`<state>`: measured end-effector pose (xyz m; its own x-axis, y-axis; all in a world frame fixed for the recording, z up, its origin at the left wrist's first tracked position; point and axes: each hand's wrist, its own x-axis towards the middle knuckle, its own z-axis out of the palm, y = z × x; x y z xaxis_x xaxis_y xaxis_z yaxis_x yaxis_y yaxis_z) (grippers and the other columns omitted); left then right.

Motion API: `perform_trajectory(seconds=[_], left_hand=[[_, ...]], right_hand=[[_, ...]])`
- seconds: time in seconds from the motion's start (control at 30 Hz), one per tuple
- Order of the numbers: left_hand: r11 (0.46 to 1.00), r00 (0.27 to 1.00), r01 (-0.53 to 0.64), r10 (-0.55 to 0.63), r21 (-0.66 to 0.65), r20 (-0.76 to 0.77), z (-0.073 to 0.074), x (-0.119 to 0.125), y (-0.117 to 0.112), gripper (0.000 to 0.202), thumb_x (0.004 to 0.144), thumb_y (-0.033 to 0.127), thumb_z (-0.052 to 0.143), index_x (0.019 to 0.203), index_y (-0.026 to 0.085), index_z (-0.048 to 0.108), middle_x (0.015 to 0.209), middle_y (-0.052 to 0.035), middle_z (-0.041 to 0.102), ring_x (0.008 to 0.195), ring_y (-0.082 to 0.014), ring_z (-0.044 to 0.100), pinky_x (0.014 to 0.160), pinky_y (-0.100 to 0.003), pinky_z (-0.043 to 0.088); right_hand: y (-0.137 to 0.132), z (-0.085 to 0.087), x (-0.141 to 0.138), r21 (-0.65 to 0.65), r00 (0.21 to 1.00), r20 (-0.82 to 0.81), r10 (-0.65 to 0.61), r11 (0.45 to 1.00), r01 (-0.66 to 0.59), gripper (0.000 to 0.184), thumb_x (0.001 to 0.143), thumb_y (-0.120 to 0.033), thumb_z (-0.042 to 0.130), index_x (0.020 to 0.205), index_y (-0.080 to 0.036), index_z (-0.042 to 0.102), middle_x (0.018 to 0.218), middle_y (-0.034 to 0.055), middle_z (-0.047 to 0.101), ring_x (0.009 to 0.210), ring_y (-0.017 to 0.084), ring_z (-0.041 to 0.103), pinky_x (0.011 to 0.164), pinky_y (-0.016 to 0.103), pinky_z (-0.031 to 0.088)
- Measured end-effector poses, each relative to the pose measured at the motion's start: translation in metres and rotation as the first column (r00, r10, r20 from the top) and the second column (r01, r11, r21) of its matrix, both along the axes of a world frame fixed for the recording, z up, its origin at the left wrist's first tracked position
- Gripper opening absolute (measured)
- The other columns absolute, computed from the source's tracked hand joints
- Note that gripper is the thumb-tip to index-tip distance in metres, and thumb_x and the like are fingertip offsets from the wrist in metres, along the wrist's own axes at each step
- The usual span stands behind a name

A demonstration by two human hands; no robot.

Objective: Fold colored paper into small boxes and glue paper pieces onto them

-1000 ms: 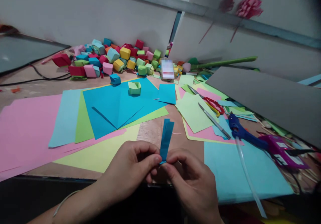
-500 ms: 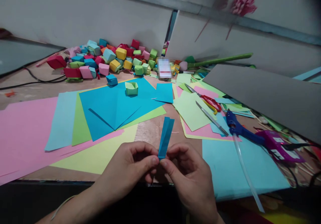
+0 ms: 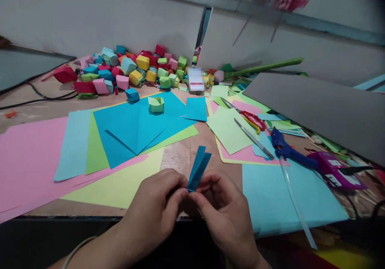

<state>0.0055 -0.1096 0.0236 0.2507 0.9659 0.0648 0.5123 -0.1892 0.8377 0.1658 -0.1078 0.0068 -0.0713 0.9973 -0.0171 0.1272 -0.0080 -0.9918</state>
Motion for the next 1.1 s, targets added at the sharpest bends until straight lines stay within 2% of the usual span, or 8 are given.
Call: perform_trajectory(seconds=[0.1, 0.2, 0.63, 0.8, 0.87, 0.93, 1.0, 1.1], left_hand=[[0.994, 0.995, 0.052, -0.044, 0.094, -0.087, -0.003, -0.001, -0.002, 0.015, 0.089, 0.016, 0.042, 0.077, 0.019, 0.050, 0.071, -0.0002, 0.057, 0.064, -0.0144, 0.052, 0.057, -0.025, 0.038], [0.992, 0.988, 0.086, -0.073, 0.088, -0.137, -0.005, -0.002, -0.004, 0.016, 0.090, 0.016, 0.041, 0.077, 0.020, 0.049, 0.071, 0.0000, 0.056, 0.063, -0.0150, 0.051, 0.056, -0.026, 0.037], [1.000, 0.986, 0.012, -0.012, 0.001, 0.168, -0.001, 0.001, -0.007, 0.011, 0.083, 0.013, 0.053, 0.079, 0.019, 0.061, 0.073, 0.0007, 0.063, 0.067, -0.0119, 0.058, 0.061, -0.022, 0.044], [0.965, 0.953, -0.053, 0.125, -0.255, 0.275, 0.004, 0.004, -0.006, 0.010, 0.078, 0.023, 0.057, 0.071, 0.017, 0.062, 0.064, -0.0007, 0.063, 0.059, -0.0141, 0.057, 0.054, -0.023, 0.043], [0.913, 0.930, -0.080, 0.213, -0.401, 0.300, 0.005, 0.006, -0.004, 0.016, 0.078, 0.031, 0.058, 0.071, 0.017, 0.060, 0.057, -0.0001, 0.059, 0.054, -0.0143, 0.055, 0.050, -0.024, 0.041], [0.881, 0.912, -0.097, 0.265, -0.463, 0.313, 0.005, 0.006, -0.002, 0.019, 0.077, 0.036, 0.059, 0.071, 0.018, 0.058, 0.055, 0.0004, 0.058, 0.052, -0.0142, 0.053, 0.049, -0.024, 0.040], [0.884, 0.911, -0.112, 0.274, -0.455, 0.309, 0.004, 0.006, -0.002, 0.020, 0.076, 0.037, 0.059, 0.072, 0.018, 0.058, 0.055, 0.0004, 0.058, 0.052, -0.0140, 0.053, 0.049, -0.024, 0.040], [0.903, 0.923, -0.138, 0.266, -0.407, 0.277, 0.002, 0.006, -0.002, 0.019, 0.076, 0.037, 0.060, 0.072, 0.018, 0.060, 0.056, 0.0005, 0.058, 0.052, -0.0136, 0.053, 0.048, -0.023, 0.040]], right_hand=[[0.004, 0.001, 0.003, -0.167, 0.986, -0.152, 0.064, 0.982, -0.089, 0.024, 0.072, -0.019, 0.074, 0.092, -0.022, 0.061, 0.072, -0.0044, 0.064, 0.065, 0.010, 0.060, 0.059, 0.018, 0.050], [0.006, 0.002, 0.007, -0.223, 0.961, -0.213, 0.175, 0.949, -0.222, 0.014, 0.075, -0.025, 0.073, 0.086, -0.019, 0.066, 0.078, 0.0001, 0.068, 0.071, 0.013, 0.063, 0.064, 0.022, 0.052], [0.006, 0.010, 0.009, -0.212, 0.981, -0.138, 0.137, 0.963, -0.164, 0.015, 0.063, -0.015, 0.078, 0.064, -0.016, 0.063, 0.061, -0.0034, 0.064, 0.057, 0.008, 0.058, 0.054, 0.016, 0.046], [0.003, 0.009, 0.005, -0.200, 0.983, -0.122, 0.140, 0.966, -0.162, 0.014, 0.066, -0.017, 0.078, 0.067, -0.017, 0.063, 0.058, -0.0049, 0.063, 0.052, 0.007, 0.058, 0.049, 0.014, 0.046], [-0.001, 0.004, 0.004, -0.084, 0.994, -0.045, 0.096, 0.991, -0.099, 0.010, 0.072, -0.018, 0.074, 0.074, -0.019, 0.064, 0.067, -0.0036, 0.066, 0.059, 0.009, 0.062, 0.053, 0.017, 0.050], [-0.005, 0.000, 0.002, 0.142, 0.999, 0.042, 0.024, 0.989, -0.029, 0.010, 0.076, -0.015, 0.070, 0.080, -0.022, 0.064, 0.075, -0.0030, 0.068, 0.068, 0.011, 0.065, 0.061, 0.019, 0.052], [-0.007, -0.001, 0.001, 0.350, 0.992, 0.121, -0.021, 0.937, -0.023, 0.015, 0.078, -0.010, 0.067, 0.086, -0.024, 0.065, 0.081, -0.0027, 0.069, 0.076, 0.011, 0.066, 0.070, 0.020, 0.053], [-0.006, 0.002, -0.001, 0.449, 0.981, 0.192, -0.024, 0.891, -0.066, 0.018, 0.079, -0.007, 0.066, 0.088, -0.023, 0.067, 0.083, -0.0019, 0.070, 0.077, 0.011, 0.066, 0.072, 0.020, 0.053]])
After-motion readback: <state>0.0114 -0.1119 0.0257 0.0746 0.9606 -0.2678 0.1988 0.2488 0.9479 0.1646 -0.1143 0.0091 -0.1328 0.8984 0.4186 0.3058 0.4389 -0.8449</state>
